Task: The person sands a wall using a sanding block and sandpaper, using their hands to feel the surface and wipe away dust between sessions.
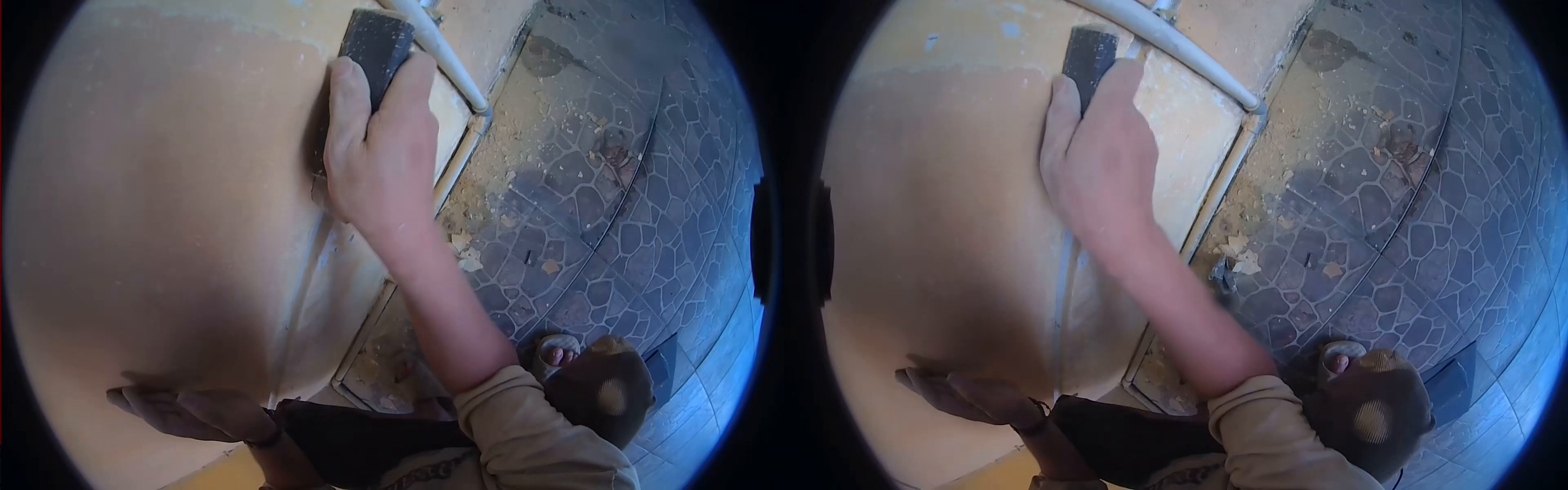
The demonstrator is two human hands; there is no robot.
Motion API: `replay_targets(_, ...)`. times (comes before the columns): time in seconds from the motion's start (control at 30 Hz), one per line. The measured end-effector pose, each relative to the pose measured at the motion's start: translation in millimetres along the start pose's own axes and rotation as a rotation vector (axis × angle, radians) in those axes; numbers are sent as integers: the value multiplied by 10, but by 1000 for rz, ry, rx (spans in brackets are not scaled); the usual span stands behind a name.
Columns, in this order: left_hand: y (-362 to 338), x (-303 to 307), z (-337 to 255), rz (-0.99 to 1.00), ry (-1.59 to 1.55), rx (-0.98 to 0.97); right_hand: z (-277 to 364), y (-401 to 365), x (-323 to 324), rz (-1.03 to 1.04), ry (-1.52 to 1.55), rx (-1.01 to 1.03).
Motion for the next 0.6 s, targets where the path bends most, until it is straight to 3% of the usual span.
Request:
replay_targets(0.1, -6, 49, 116, -4, 137, -57, -274, -796, -132, -9, 64, 18)
replay_targets(0.2, -73, 10, 155, -37, 213, -78, -315, -865, -111, 118, 13, -43)
replay_targets(0.27, -84, -3, 128, -1, 184, -29, -211, -252, -14, 63, -35, -101)
replay_targets(0.3, -82, 6, 115, 18, 174, -6, -27, 88, 57, -1, -98, 51)
replay_targets(0.37, -150, -15, 159, 33, 245, -115, 28, 87, 59, -76, -26, 102)
replay_targets(0.43, -190, -84, 134, 26, 329, -195, -123, -576, -137, 0, 5, -29)
replay_targets(0.5, -221, -170, 36, 54, 416, -265, 1, -792, -137, 77, -17, -28)
replay_targets(0.53, -231, -160, 39, 64, 404, -245, 63, -803, -157, 123, -27, -32)
replay_targets(0.6, -222, -147, 62, 86, 375, -218, -87, -140, 4, 187, -11, -304)
Point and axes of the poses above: each hand's wrist, its own y-axis towards the middle knuckle, its own x-axis out of the back of the hand, z = x × y, the point moved 8 cm from there along y, towards the middle knuckle, and after that the axes turned 4 degrees about -z, right-handed, at the moved point
